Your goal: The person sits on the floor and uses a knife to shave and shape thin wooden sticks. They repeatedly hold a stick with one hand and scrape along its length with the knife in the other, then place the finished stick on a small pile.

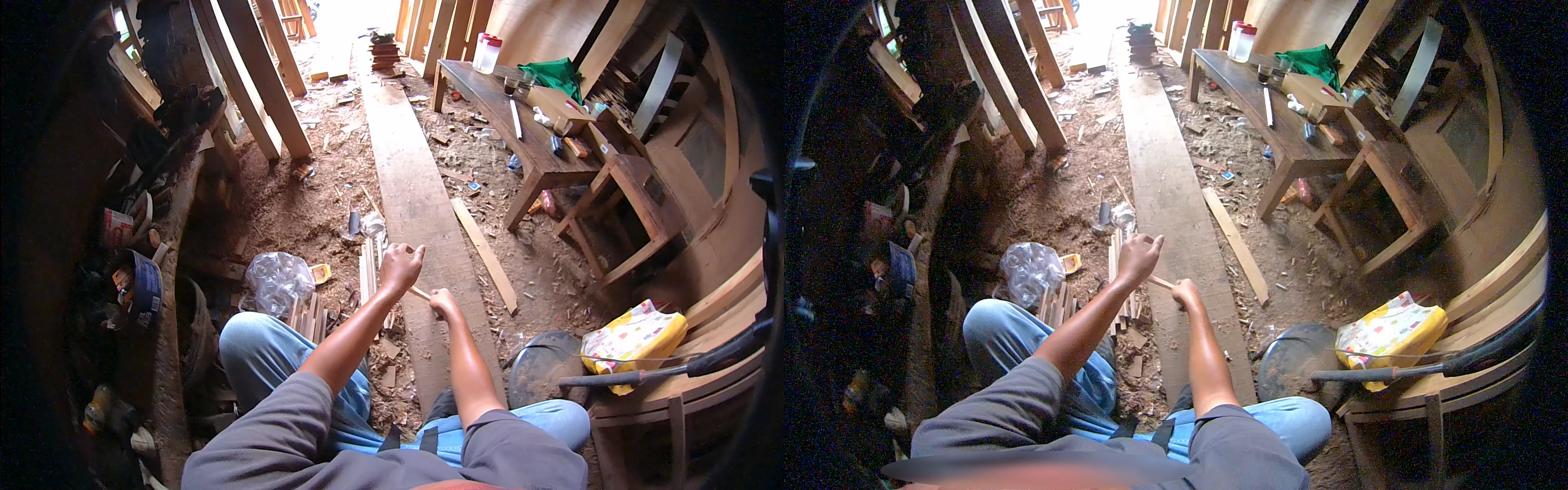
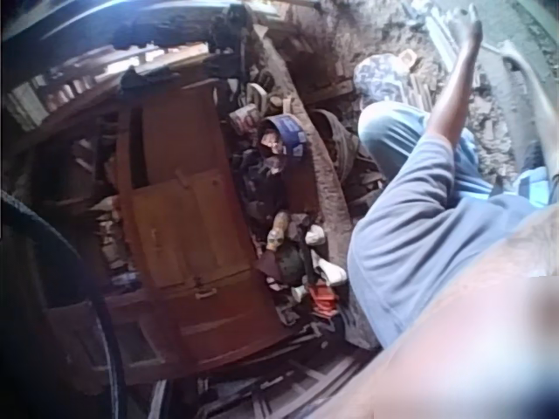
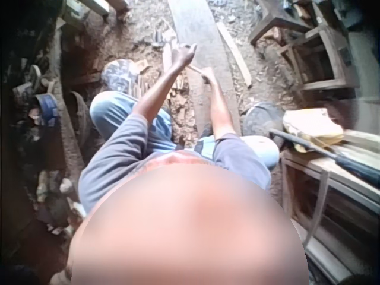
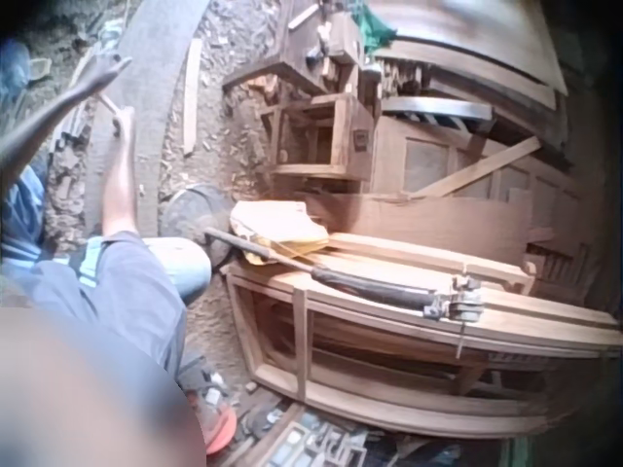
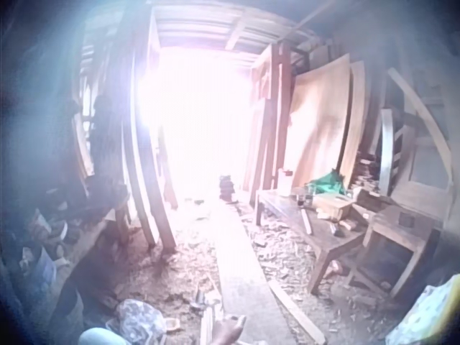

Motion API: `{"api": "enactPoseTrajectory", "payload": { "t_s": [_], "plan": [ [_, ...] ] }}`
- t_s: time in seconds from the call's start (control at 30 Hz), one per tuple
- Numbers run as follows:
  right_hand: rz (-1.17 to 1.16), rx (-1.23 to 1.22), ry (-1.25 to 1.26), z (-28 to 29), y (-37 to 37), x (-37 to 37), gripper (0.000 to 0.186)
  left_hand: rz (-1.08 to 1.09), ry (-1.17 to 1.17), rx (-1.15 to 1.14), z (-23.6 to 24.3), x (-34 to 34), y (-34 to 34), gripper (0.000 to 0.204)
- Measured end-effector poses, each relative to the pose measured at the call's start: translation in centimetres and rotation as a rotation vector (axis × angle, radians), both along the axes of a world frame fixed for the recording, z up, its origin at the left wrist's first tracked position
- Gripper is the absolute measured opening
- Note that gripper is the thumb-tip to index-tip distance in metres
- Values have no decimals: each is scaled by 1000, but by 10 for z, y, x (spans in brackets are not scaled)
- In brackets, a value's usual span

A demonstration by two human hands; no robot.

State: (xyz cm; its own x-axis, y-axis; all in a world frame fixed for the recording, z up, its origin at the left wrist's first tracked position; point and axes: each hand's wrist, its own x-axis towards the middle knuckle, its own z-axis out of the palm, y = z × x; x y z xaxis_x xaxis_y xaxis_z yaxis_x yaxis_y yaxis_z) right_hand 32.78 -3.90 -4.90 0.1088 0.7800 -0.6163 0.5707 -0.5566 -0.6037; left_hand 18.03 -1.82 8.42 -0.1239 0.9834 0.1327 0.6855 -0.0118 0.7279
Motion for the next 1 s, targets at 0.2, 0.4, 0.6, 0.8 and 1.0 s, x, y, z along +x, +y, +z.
{"api": "enactPoseTrajectory", "payload": {
  "t_s": [0.2, 0.4, 0.6, 0.8, 1.0],
  "plan": [
    [-8, -11, 38, 44, -1, -18, 37, -11, -11, -23, 2, 4, -3, 48],
    [129, 17, -38, 59, -4, -26, 43, -11, -39, -34, 1, -1, -4, 48],
    [178, 27, -115, 59, -6, -27, 35, -10, -8, -14, 2, 2, -8, 45],
    [216, 33, -184, 52, -12, -24, 38, 3, -5, 7, 3, 4, -8, 45],
    [259, -8, -192, 44, -10, -29, 35, 5, -6, -11, 5, 1, -10, 46]
  ]
}}
